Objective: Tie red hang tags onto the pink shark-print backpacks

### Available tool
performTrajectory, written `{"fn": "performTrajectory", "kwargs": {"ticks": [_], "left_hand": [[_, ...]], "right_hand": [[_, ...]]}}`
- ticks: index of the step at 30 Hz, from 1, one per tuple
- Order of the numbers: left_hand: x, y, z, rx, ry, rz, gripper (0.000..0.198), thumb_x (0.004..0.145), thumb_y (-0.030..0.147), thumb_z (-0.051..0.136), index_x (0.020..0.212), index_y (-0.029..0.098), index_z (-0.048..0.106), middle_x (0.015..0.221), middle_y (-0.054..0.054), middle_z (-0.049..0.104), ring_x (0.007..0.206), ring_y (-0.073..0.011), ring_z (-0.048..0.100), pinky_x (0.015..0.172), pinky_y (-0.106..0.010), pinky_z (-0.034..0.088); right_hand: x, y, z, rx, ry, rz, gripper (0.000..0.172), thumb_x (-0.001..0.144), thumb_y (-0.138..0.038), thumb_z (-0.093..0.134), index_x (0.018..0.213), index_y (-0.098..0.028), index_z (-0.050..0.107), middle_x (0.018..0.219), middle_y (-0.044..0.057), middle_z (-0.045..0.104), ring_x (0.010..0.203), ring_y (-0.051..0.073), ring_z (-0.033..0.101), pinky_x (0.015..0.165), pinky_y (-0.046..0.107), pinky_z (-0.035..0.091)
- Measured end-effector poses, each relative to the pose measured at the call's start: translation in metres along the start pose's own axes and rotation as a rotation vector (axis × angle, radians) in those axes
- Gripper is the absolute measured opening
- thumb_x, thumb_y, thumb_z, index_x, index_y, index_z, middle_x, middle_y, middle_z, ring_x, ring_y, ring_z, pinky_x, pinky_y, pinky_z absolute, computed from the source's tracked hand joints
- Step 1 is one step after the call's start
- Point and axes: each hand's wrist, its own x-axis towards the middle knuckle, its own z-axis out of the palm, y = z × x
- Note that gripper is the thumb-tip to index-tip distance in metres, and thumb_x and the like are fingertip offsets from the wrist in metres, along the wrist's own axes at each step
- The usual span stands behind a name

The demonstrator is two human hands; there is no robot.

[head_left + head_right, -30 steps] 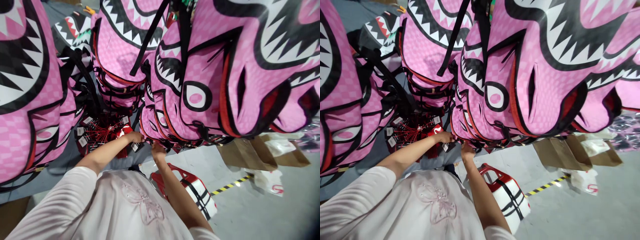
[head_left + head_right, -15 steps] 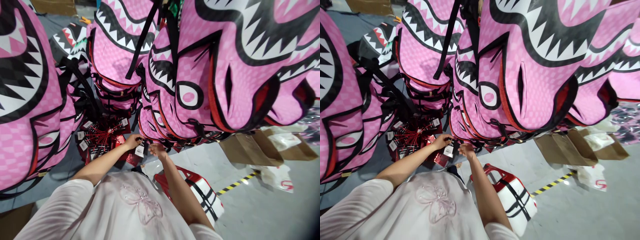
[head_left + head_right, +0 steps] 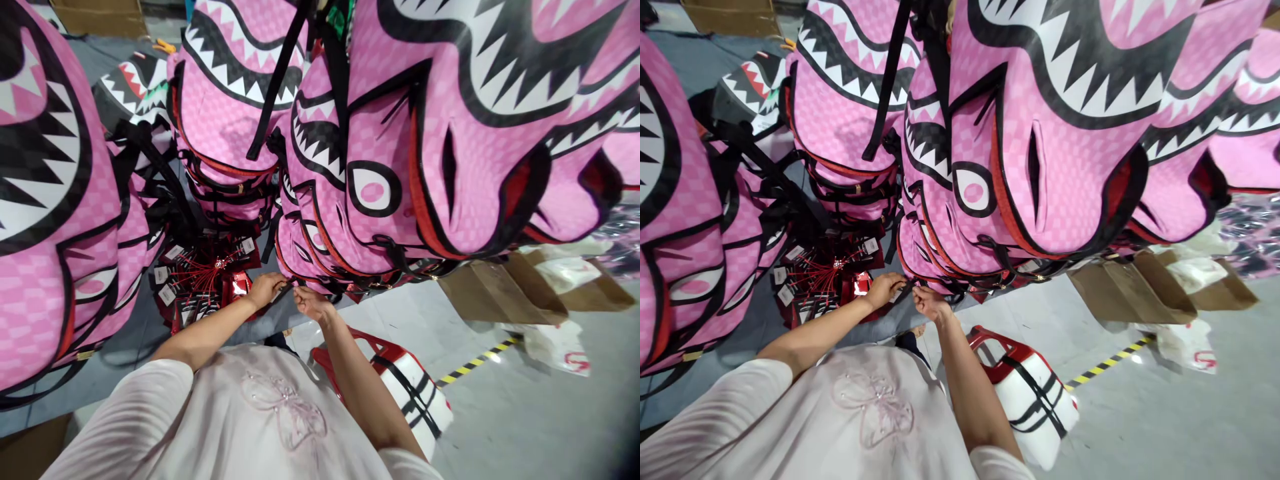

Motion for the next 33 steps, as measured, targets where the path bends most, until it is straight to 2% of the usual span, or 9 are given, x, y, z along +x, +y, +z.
{"fn": "performTrajectory", "kwargs": {"ticks": [2,5,8,13,19,23,25,28,33], "left_hand": [[-0.002,0.002,0.000,0.189,0.032,0.153,0.023,0.094,0.026,0.051,0.104,0.022,0.072,0.111,-0.008,0.068,0.101,-0.0202,0.059,0.090,-0.037,0.043],[-0.006,0.007,0.002,0.416,-0.006,0.376,0.026,0.095,0.022,0.048,0.109,0.024,0.070,0.125,-0.009,0.061,0.114,-0.0235,0.050,0.096,-0.043,0.036],[-0.005,0.006,0.005,0.533,-0.074,0.460,0.029,0.095,0.018,0.044,0.111,0.021,0.068,0.127,-0.011,0.059,0.116,-0.0240,0.047,0.094,-0.041,0.035],[0.003,-0.003,0.006,0.550,-0.009,0.222,0.027,0.093,0.020,0.047,0.111,0.019,0.067,0.120,-0.012,0.061,0.102,-0.0247,0.050,0.085,-0.041,0.037],[0.000,0.005,0.003,0.448,-0.088,0.367,0.031,0.095,0.015,0.042,0.114,0.019,0.066,0.118,-0.010,0.064,0.100,-0.0216,0.054,0.082,-0.036,0.041],[0.003,0.011,0.004,0.195,-0.141,0.365,0.029,0.096,0.018,0.043,0.111,0.019,0.067,0.113,-0.008,0.069,0.098,-0.0179,0.059,0.085,-0.032,0.046],[0.007,0.011,0.007,0.020,-0.142,0.292,0.026,0.095,0.020,0.046,0.108,0.020,0.069,0.107,-0.006,0.071,0.096,-0.0159,0.063,0.086,-0.028,0.047],[0.011,0.008,0.011,-0.179,-0.075,0.078,0.022,0.093,0.021,0.049,0.100,0.019,0.070,0.093,-0.005,0.073,0.085,-0.0140,0.066,0.080,-0.024,0.049],[0.006,0.003,0.015,-0.247,-0.022,-0.097,0.023,0.091,0.018,0.049,0.092,0.016,0.071,0.082,-0.003,0.072,0.072,-0.0124,0.063,0.071,-0.022,0.046]], "right_hand": [[0.003,0.003,0.003,0.076,0.013,-0.006,0.019,0.074,-0.028,0.075,0.074,-0.020,0.058,0.069,-0.002,0.059,0.054,0.007,0.051,0.048,0.018,0.037],[0.008,0.011,0.006,0.154,0.072,-0.023,0.026,0.067,-0.031,0.081,0.074,-0.020,0.059,0.068,-0.004,0.058,0.055,0.006,0.051,0.047,0.017,0.035],[0.014,0.019,0.009,0.190,0.136,-0.036,0.031,0.061,-0.032,0.085,0.072,-0.019,0.058,0.064,-0.005,0.055,0.051,0.004,0.047,0.043,0.015,0.029],[0.018,0.022,0.011,0.264,0.072,-0.002,0.033,0.063,-0.033,0.085,0.073,-0.020,0.056,0.064,-0.005,0.055,0.051,0.006,0.048,0.046,0.018,0.034],[0.020,0.019,0.003,0.323,-0.006,0.027,0.023,0.072,-0.026,0.078,0.076,-0.020,0.056,0.064,-0.005,0.056,0.053,0.007,0.050,0.049,0.019,0.036],[0.020,0.021,0.000,0.337,-0.020,0.031,0.018,0.072,-0.017,0.074,0.076,-0.020,0.056,0.065,-0.004,0.058,0.055,0.008,0.053,0.050,0.020,0.038],[0.019,0.022,0.001,0.338,-0.022,0.028,0.018,0.072,-0.014,0.073,0.075,-0.020,0.056,0.066,-0.004,0.059,0.055,0.009,0.053,0.050,0.021,0.038],[0.017,0.024,0.003,0.340,-0.019,0.013,0.019,0.071,-0.017,0.075,0.073,-0.019,0.056,0.070,-0.002,0.062,0.057,0.009,0.054,0.051,0.021,0.039],[0.021,0.023,0.009,0.358,0.059,-0.059,0.027,0.066,-0.029,0.081,0.079,-0.022,0.059,0.073,-0.003,0.062,0.060,0.008,0.056,0.052,0.021,0.039]]}}
